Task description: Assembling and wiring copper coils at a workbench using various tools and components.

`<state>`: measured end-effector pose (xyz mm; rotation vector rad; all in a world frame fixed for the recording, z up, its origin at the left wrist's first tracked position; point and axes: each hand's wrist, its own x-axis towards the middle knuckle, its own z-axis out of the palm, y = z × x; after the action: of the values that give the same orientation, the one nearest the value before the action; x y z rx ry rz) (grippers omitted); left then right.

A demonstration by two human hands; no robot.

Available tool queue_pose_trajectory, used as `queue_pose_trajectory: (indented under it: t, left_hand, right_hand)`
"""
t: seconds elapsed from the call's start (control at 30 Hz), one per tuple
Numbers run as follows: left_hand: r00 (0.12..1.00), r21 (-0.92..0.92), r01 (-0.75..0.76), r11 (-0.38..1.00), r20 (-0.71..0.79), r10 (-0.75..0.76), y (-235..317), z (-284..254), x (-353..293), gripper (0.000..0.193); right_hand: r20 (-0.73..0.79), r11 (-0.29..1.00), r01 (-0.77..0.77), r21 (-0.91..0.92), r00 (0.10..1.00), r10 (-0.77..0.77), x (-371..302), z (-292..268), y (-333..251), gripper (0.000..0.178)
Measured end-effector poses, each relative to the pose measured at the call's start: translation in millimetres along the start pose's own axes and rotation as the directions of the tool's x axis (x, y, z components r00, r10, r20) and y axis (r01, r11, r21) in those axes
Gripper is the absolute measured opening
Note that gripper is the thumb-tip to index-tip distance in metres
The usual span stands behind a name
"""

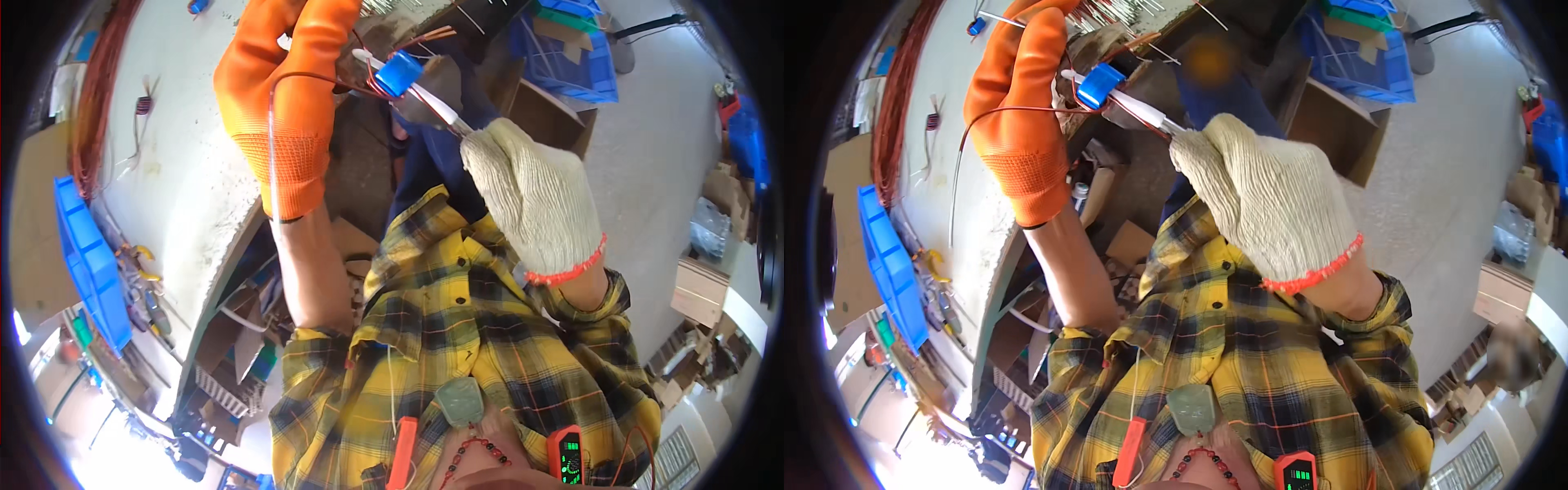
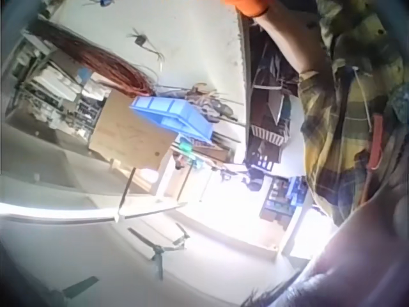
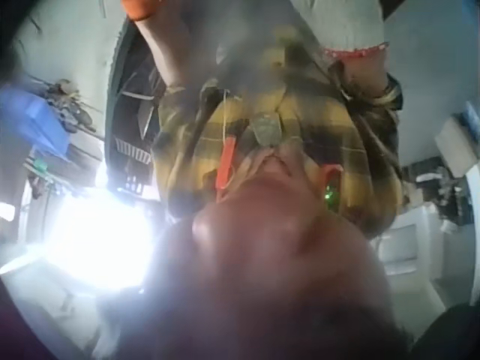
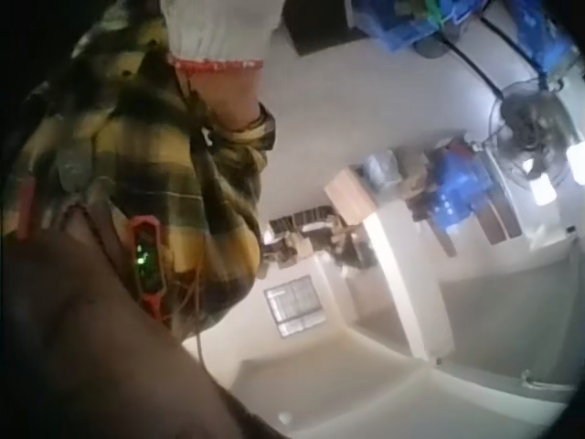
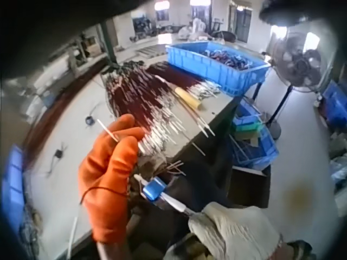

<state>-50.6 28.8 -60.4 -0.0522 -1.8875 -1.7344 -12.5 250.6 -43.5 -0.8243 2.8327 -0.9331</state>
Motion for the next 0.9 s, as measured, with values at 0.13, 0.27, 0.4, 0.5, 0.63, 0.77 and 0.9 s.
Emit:
queue_pose_trajectory:
  t: [0.13,0.27,0.4,0.5,0.63,0.77,0.9]
  left_hand:
    - [0.955,0.119,-0.286,0.951,0.118,0.273,-5.0,-47.7,-10.6,0.038]
    - [0.843,0.002,-0.401,0.916,0.392,0.368,30.7,-63.8,-17.3,0.057]
    - [0.710,0.564,-0.689,0.455,0.398,0.581,44.8,-47.0,-10.3,0.024]
    - [0.711,0.568,-0.681,0.462,0.361,0.604,19.8,-45.0,7.5,0.022]
    - [0.952,-0.201,0.283,0.938,0.178,-0.250,25.6,-26.9,8.5,0.030]
    - [0.977,0.042,0.213,0.976,0.024,-0.214,18.7,-13.2,3.6,0.023]
    - [0.993,0.431,-0.114,0.895,0.067,0.094,16.4,-39.8,-4.7,0.037]
  right_hand:
    - [0.233,0.885,-0.259,0.387,0.956,0.178,-37.7,12.9,4.7,0.022]
    - [0.636,0.645,-0.718,0.262,0.631,0.444,-112.5,-58.5,36.8,0.029]
    - [0.443,0.578,-0.794,0.190,0.595,0.671,-82.0,-44.5,22.4,0.018]
    - [0.051,0.988,-0.089,-0.126,0.994,0.096,-31.1,-11.0,22.7,0.020]
    - [-0.025,0.976,0.031,-0.217,0.999,-0.037,8.7,-14.5,-17.5,0.026]
    - [0.015,0.995,-0.005,0.095,1.000,0.003,1.5,-2.8,-1.2,0.021]
    - [0.438,0.870,-0.227,0.438,0.899,0.014,-21.0,-0.6,6.7,0.014]
